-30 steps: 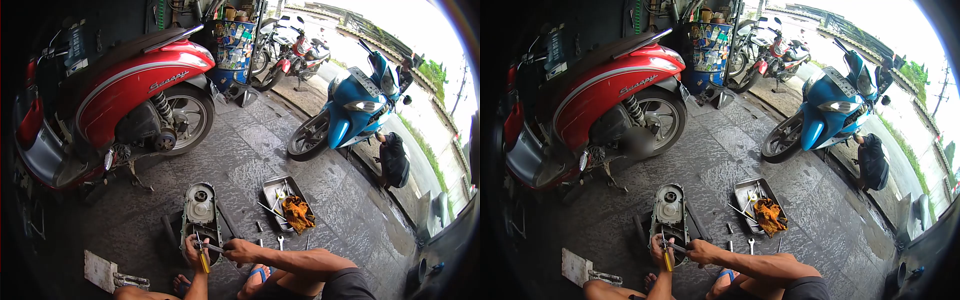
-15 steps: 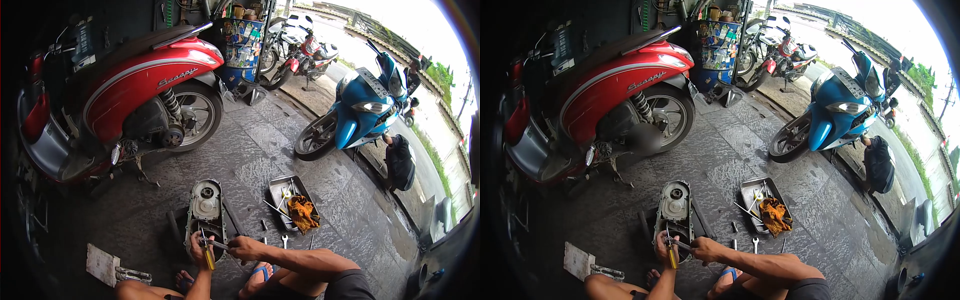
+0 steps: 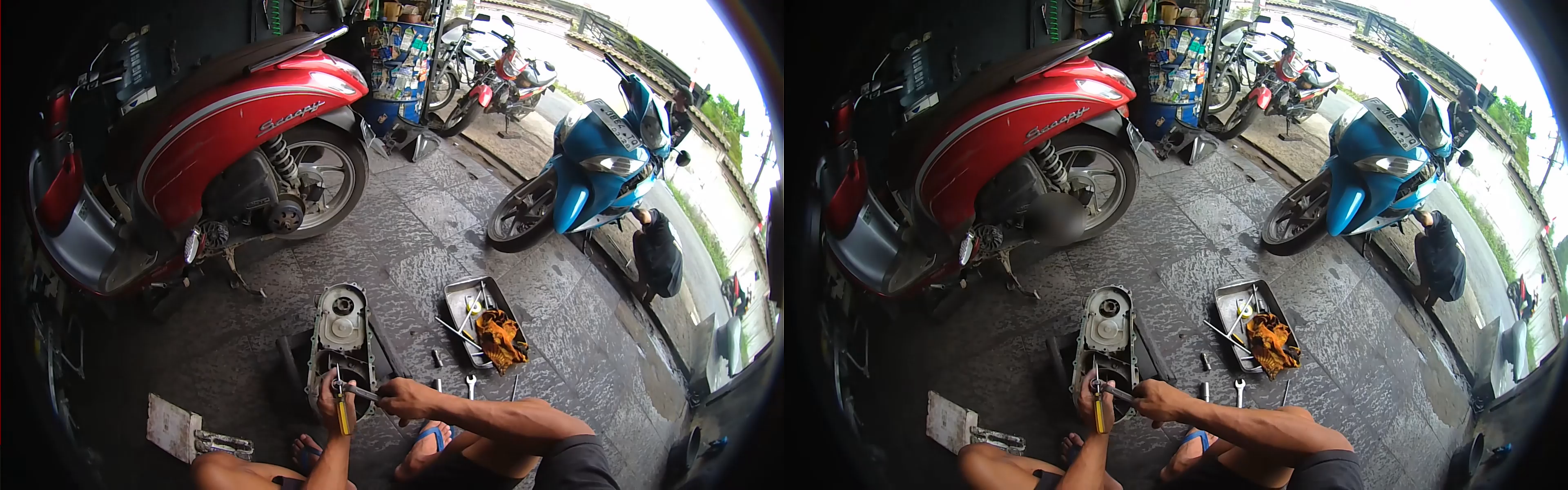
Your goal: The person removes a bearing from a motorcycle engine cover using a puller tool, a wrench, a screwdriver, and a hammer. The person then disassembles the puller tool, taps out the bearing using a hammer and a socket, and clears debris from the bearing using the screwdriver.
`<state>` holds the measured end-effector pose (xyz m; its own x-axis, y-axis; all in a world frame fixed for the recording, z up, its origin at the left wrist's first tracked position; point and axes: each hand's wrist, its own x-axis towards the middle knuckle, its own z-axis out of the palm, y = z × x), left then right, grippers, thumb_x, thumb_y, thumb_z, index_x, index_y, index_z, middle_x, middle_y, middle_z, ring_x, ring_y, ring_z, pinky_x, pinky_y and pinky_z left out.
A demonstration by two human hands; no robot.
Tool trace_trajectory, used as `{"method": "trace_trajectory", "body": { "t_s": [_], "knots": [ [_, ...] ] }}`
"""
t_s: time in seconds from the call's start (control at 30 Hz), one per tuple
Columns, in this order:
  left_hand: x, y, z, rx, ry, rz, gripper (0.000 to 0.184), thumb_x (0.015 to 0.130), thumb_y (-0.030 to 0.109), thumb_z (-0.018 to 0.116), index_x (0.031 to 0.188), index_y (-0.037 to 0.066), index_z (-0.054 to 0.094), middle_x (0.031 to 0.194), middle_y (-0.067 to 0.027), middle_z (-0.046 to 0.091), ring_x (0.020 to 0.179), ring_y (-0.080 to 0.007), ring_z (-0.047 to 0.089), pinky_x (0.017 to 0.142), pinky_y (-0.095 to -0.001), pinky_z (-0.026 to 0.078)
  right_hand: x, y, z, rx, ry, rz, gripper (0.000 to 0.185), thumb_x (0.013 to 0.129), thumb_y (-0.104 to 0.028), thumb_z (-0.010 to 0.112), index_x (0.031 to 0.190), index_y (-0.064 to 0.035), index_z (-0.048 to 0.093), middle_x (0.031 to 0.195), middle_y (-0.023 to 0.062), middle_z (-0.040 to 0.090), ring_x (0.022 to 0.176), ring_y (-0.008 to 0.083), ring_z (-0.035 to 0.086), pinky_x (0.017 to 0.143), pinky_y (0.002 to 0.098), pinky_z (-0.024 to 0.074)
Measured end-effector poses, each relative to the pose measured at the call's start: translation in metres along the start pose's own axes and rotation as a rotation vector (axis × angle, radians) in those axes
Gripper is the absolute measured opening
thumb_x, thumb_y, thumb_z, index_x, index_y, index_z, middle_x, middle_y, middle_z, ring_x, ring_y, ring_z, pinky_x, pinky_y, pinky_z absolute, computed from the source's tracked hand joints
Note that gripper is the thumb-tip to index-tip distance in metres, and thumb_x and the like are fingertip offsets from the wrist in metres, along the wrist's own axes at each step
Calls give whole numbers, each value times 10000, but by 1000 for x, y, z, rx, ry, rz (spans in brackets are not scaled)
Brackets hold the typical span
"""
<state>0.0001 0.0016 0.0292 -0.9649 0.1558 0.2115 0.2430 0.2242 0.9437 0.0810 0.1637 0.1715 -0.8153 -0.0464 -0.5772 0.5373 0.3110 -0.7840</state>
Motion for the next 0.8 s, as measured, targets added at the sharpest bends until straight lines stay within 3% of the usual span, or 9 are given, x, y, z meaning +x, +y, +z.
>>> {"method": "trace_trajectory", "body": {
  "t_s": [0.03,0.1,0.17,0.27,0.37,0.47,0.57,0.73,0.8],
  "knots": [
    [-4,-39,3,48,-26,130,448,859,144,678,1269,9,561,898,-154,678,820,-286,664,762,-392,517,1,2,0,-7,2,4,381,934,-227,520,1103,94,637,844,187,668,683,305,716,615,379,604],
    [-10,-48,1,94,-51,255,454,856,138,678,1274,7,557,893,-142,672,812,-266,655,762,-387,515,2,5,-2,-15,-7,13,378,934,-225,521,1102,94,636,848,193,669,690,305,717,616,380,604],
    [-18,-8,-10,-93,-125,-66,429,854,133,680,1246,-8,574,886,-133,664,802,-245,643,773,-374,511,2,6,-2,-18,-16,21,376,934,-223,521,1100,94,635,851,200,670,696,306,719,616,382,604],
    [-14,-15,-1,-68,27,35,390,852,140,683,1202,-15,602,869,-125,654,782,-244,627,765,-370,509,-1,3,0,-25,-14,13,371,924,-206,515,1102,98,632,841,209,666,689,306,717,610,386,604],
    [-2,7,2,133,78,-36,363,847,143,682,1170,-12,622,857,-131,663,797,-246,648,763,-371,513,-3,-2,-1,-14,-1,-6,363,913,-189,507,1094,100,632,830,206,659,684,302,715,606,385,604],
    [2,23,-4,50,-27,-43,372,841,135,679,1178,-12,617,894,-144,679,841,-257,672,787,-375,519,0,-1,-1,-34,-11,-10,357,907,-181,503,1084,102,631,820,196,655,685,297,713,604,382,605],
    [-13,-30,2,-90,-44,79,375,836,127,677,1177,-17,617,928,-159,687,879,-272,685,819,-379,521,-2,1,-2,-14,5,-5,357,909,-180,502,1086,103,630,809,190,653,679,292,709,602,378,603],
    [-11,-6,-5,-100,-26,-6,391,837,123,678,1197,-3,590,954,-155,687,886,-274,680,830,-387,523,0,2,-2,-16,-24,3,359,898,-171,501,1084,111,624,800,195,650,670,298,710,595,377,599],
    [-5,-1,-1,215,21,-146,355,839,80,646,1181,7,584,965,-142,693,892,-267,680,850,-370,524,4,4,-2,-23,-24,-8,357,896,-169,500,1080,112,623,803,199,650,667,300,710,595,378,599]
  ]
}}
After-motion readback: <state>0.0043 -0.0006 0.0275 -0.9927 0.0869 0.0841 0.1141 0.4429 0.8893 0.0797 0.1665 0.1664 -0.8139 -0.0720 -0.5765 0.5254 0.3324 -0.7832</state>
